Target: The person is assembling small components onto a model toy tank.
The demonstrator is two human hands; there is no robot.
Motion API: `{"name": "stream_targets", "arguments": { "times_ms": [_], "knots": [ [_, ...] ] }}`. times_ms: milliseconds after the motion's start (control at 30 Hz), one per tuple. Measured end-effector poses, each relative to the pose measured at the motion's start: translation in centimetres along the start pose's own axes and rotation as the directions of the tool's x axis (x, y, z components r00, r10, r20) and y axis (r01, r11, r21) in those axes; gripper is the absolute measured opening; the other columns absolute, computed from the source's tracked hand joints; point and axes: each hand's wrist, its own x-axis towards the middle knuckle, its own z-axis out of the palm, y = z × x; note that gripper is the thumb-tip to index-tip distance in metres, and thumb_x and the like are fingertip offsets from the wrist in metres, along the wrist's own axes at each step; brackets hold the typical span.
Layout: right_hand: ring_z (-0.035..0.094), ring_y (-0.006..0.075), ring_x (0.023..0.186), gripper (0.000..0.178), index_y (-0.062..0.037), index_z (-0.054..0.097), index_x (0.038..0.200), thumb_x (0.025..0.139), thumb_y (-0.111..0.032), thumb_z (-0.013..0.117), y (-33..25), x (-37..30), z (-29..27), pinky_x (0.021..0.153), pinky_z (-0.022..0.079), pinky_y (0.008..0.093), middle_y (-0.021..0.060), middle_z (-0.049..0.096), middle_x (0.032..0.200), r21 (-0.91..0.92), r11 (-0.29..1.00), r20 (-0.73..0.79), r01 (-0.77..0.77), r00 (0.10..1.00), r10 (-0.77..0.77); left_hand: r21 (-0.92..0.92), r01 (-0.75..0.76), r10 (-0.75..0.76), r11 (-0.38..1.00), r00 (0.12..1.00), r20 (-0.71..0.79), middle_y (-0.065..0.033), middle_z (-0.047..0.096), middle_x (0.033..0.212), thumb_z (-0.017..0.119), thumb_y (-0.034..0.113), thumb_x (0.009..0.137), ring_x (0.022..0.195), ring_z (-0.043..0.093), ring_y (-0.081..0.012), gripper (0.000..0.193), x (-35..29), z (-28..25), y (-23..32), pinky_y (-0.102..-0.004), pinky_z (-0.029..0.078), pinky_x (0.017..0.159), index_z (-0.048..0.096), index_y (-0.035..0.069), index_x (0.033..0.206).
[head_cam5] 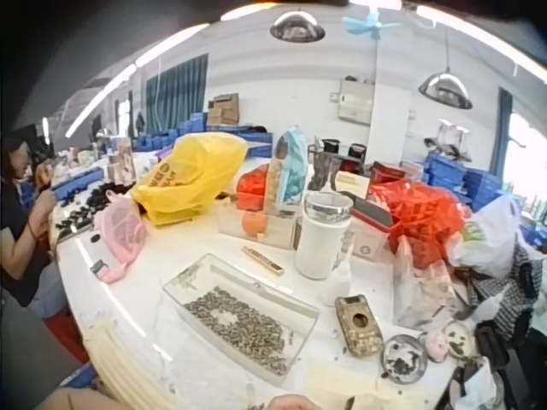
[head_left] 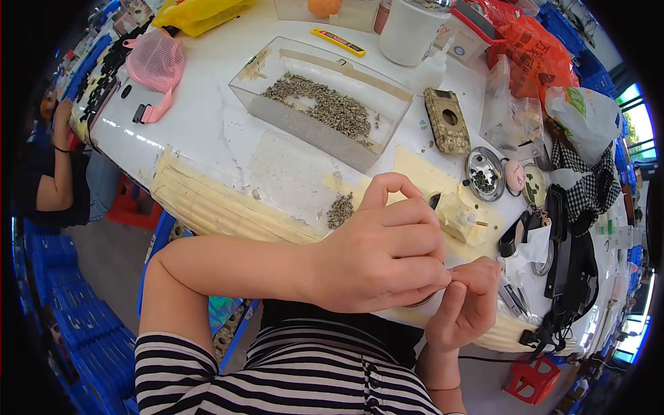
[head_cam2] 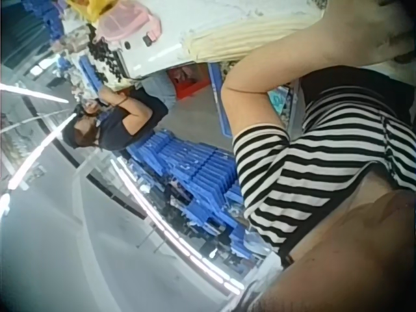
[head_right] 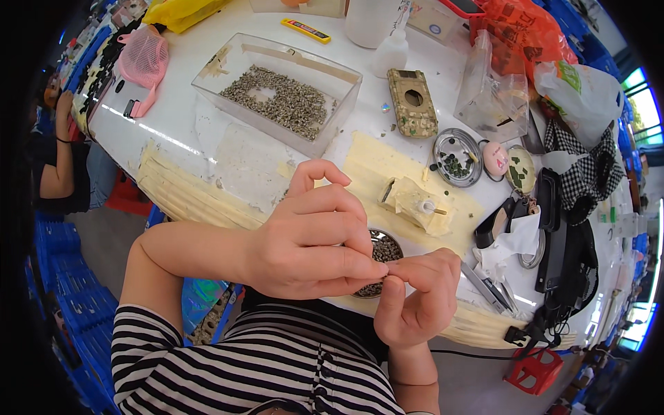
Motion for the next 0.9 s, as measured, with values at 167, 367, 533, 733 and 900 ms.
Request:
{"name": "stream_targets", "arguments": {
  "times_ms": [167,367,533,733,900],
  "knots": [
    [0.049,0.0212,0.070,0.012,-0.0051,0.063,0.086,0.093,-0.015,0.066,-0.03,-0.17,-0.10,0.069,0.037,0.0335,0.0051,0.064,0.077,0.072,0.995,0.018,-0.067,0.998,0.066,-0.059,0.006,-0.006,0.998,1.000,0.012,0.0080,0.061,0.086,0.084,0.017,0.073,0.084,0.056,-0.0157,0.020,0.01,0.03,-0.11,-0.0453,0.035,0.090,0.073,0.017,0.089],
    [0.050,0.0208,0.070,0.015,-0.0058,0.062,0.086,0.090,-0.017,0.070,0.24,-0.18,-0.19,0.069,0.037,0.0335,0.0049,0.065,0.078,0.057,0.998,-0.004,0.001,1.000,-0.001,-0.013,0.000,0.000,1.000,1.000,0.002,0.0080,0.061,0.086,0.084,0.017,0.073,0.084,0.056,-0.0157,0.020,-0.04,0.11,-0.06,-0.0451,0.035,0.089,0.073,0.017,0.089],
    [0.050,0.0209,0.071,0.014,-0.0061,0.062,0.086,0.089,-0.016,0.071,0.13,-0.16,-0.31,0.069,0.037,0.0336,0.0050,0.065,0.078,0.021,0.999,-0.012,0.027,1.000,-0.027,-0.005,-0.011,0.011,1.000,1.000,0.003,0.0079,0.061,0.086,0.083,0.017,0.072,0.084,0.056,-0.0153,0.020,-0.12,0.22,-0.05,-0.0456,0.035,0.090,0.074,0.017,0.090],
    [0.050,0.0208,0.071,0.014,-0.0064,0.062,0.086,0.092,-0.018,0.068,0.03,-0.19,-0.14,0.069,0.037,0.0340,0.0053,0.065,0.078,0.043,0.998,0.008,-0.036,0.999,0.036,-0.050,-0.028,0.029,0.998,1.000,0.003,0.0082,0.062,0.086,0.081,0.015,0.073,0.083,0.056,-0.0148,0.017,0.07,-0.16,0.16,-0.0454,0.034,0.089,0.074,0.016,0.089],
    [0.050,0.0207,0.071,0.015,-0.0069,0.061,0.086,0.092,-0.018,0.068,0.11,-0.20,-0.36,0.070,0.037,0.0342,0.0049,0.066,0.078,0.039,0.999,0.021,-0.009,1.000,0.008,-0.015,-0.028,0.028,0.999,1.000,-0.002,0.0081,0.062,0.085,0.081,0.015,0.073,0.083,0.057,-0.0148,0.016,0.05,-0.06,0.15,-0.0447,0.033,0.089,0.074,0.016,0.088]
  ]
}}
